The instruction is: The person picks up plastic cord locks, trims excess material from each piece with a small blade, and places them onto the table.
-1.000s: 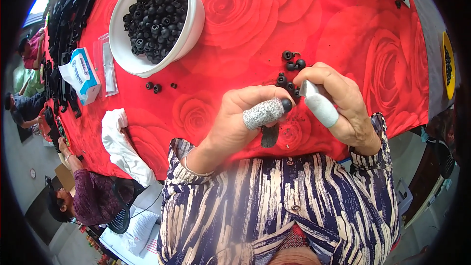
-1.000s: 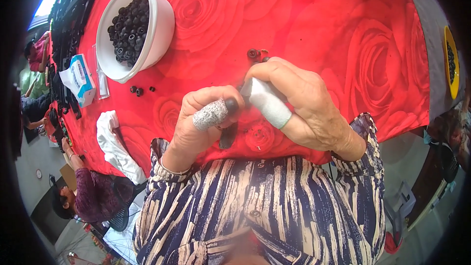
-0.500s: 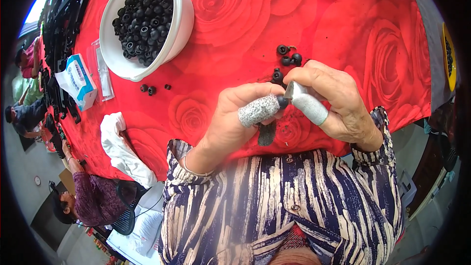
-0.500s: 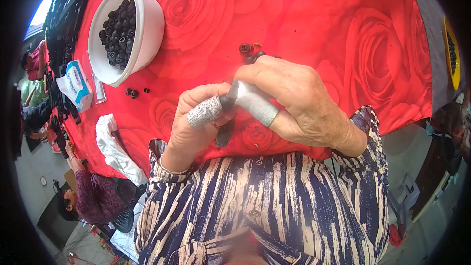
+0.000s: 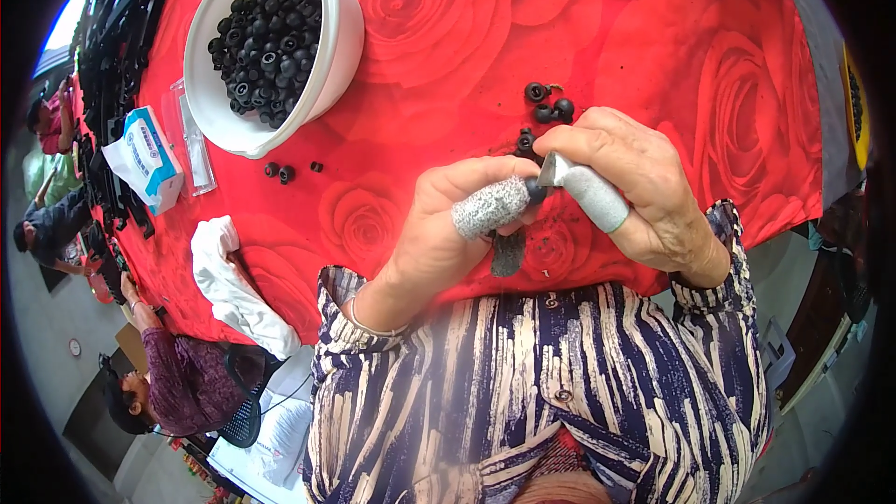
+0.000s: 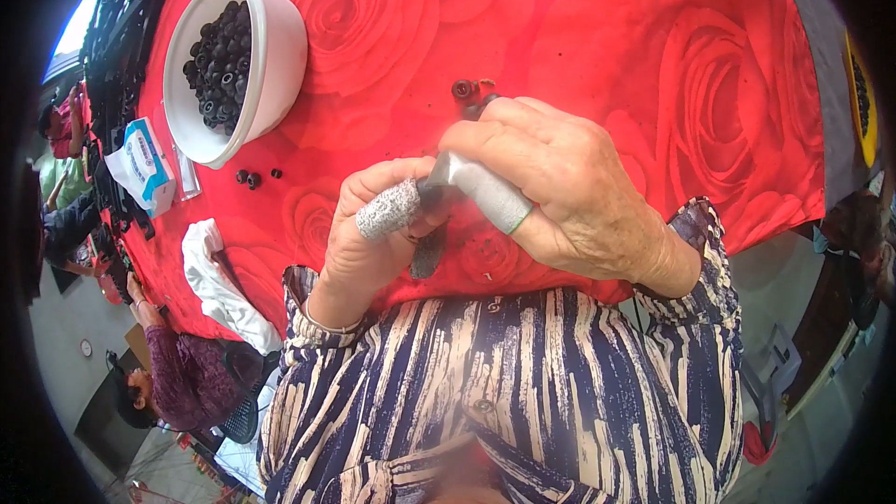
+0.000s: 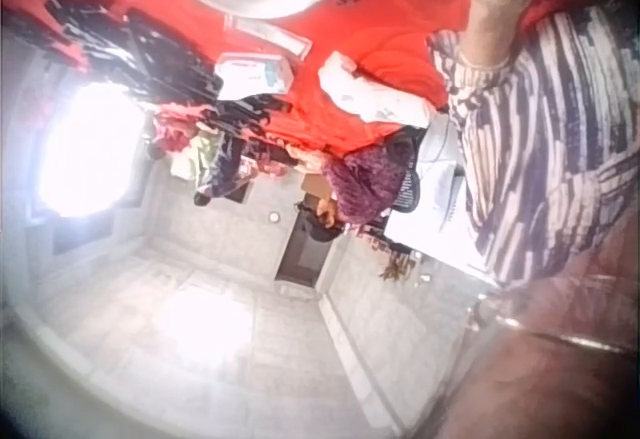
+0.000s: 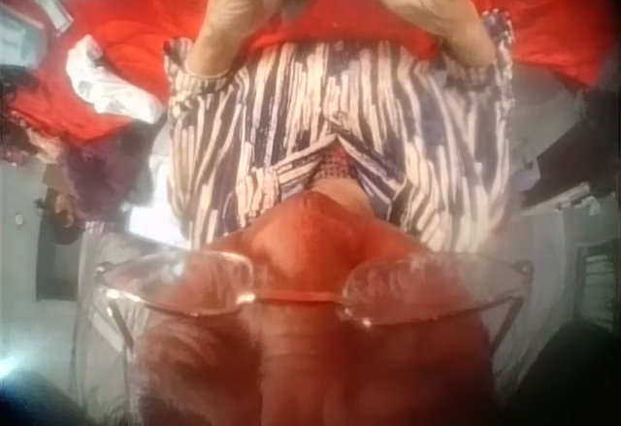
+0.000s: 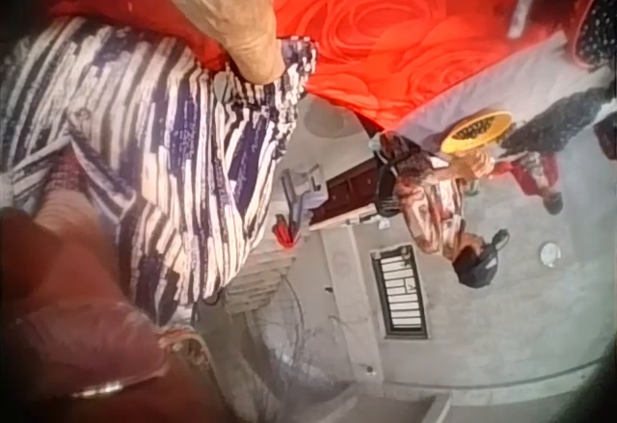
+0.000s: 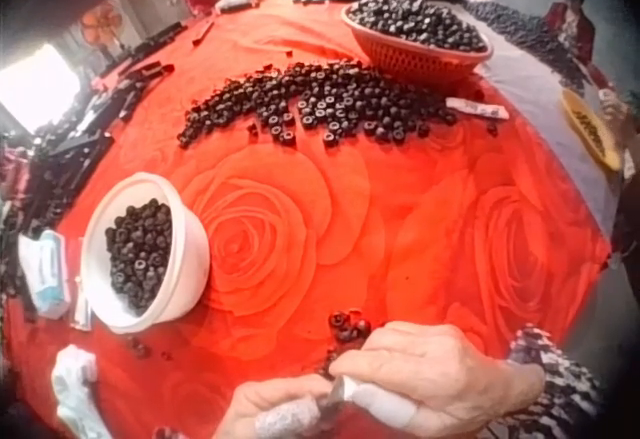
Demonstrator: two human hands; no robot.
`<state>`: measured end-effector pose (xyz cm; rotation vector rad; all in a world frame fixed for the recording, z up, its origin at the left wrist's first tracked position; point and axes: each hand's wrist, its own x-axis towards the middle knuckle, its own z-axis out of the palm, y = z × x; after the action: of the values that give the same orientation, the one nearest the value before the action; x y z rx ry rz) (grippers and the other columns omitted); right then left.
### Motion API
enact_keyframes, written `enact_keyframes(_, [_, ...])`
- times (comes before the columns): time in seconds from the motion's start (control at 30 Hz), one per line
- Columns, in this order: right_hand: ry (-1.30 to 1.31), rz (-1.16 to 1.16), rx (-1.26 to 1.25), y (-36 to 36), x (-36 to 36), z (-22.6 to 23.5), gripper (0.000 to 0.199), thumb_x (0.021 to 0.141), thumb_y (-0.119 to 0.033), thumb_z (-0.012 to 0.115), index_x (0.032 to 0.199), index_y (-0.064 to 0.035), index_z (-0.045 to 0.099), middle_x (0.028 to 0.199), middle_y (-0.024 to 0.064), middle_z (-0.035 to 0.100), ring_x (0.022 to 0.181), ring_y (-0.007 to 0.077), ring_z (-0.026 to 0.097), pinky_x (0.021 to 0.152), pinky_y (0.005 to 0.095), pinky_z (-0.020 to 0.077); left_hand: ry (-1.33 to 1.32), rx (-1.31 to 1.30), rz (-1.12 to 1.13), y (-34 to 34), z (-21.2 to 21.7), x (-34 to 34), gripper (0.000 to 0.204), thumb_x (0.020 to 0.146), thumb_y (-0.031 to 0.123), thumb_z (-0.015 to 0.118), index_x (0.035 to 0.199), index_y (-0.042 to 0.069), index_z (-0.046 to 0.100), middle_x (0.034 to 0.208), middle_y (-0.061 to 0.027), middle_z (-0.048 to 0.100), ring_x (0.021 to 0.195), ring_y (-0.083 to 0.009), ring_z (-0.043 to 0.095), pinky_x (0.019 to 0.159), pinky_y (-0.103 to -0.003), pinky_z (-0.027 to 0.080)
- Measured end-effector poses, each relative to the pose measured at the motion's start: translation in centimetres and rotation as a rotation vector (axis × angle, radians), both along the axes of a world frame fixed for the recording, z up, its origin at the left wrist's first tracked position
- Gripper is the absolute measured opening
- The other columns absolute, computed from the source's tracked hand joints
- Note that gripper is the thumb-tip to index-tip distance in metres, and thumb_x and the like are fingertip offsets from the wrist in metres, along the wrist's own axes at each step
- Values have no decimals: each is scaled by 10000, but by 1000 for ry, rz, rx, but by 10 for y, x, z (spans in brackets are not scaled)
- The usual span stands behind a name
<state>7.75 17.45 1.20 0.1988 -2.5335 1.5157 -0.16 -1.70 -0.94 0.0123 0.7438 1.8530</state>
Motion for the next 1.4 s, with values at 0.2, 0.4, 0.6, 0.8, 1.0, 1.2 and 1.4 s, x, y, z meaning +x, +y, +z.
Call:
enact_keyframes(0.2, [21, -6, -10, -2, -2, -4, 209, 822, -67, 609, 1001, 38, 586, 750, 114, 547, 648, 224, 543, 581, 318, 430, -62, 10, 22, -1, -3, 3, 279, 881, 64, 584, 1142, -33, 596, 965, -91, 629, 785, -107, 545, 689, -231, 418])
enact_keyframes(0.4, [104, -28, 141, -12, 2, -4, 283, 748, -81, 667, 1002, 22, 598, 754, 103, 553, 650, 239, 560, 543, 337, 463, -132, -100, 50, -2, 3, 5, 271, 879, 81, 600, 1128, -25, 605, 982, -68, 640, 793, -99, 553, 689, -218, 423])
enact_keyframes(0.6, [158, -42, 49, -3, -1, 3, 316, 743, -40, 672, 1040, 38, 595, 762, 116, 557, 645, 235, 555, 531, 328, 456, -105, -50, 53, -1, 0, -6, 266, 877, 108, 614, 1109, -21, 615, 943, -45, 638, 756, -83, 531, 666, -199, 412])
enact_keyframes(0.8, [80, -83, -3, -5, 1, -5, 342, 764, -16, 646, 1096, 34, 583, 795, 97, 557, 633, 176, 535, 563, 292, 428, -77, -77, 36, 0, -3, 3, 268, 873, 116, 620, 1108, -14, 618, 936, -44, 641, 747, -83, 533, 662, -200, 414])
enact_keyframes(1.0, [296, -108, 142, -13, -2, -11, 401, 579, -16, 716, 970, -15, 625, 730, 43, 556, 593, 192, 534, 493, 306, 442, -149, -82, 33, 2, -5, 6, 269, 872, 99, 615, 1120, -4, 614, 956, -54, 650, 766, -87, 579, 694, -212, 463])
enact_keyframes(1.2, [436, -104, 267, -14, -4, -12, 413, 524, -54, 700, 930, -8, 640, 712, 23, 543, 558, 153, 490, 451, 281, 374, -181, -95, 12, 0, 0, 8, 261, 878, 99, 607, 1121, 5, 613, 944, -58, 664, 792, -95, 614, 699, -205, 487])
enact_keyframes(1.4, [583, -23, 234, -15, -2, -11, 379, 548, -56, 699, 912, 14, 623, 716, 54, 544, 533, 179, 475, 439, 286, 348, 27, -169, 76, -3, 16, 6, 202, 861, 74, 637, 1055, 20, 650, 866, -36, 648, 682, -54, 562, 585, -190, 457])
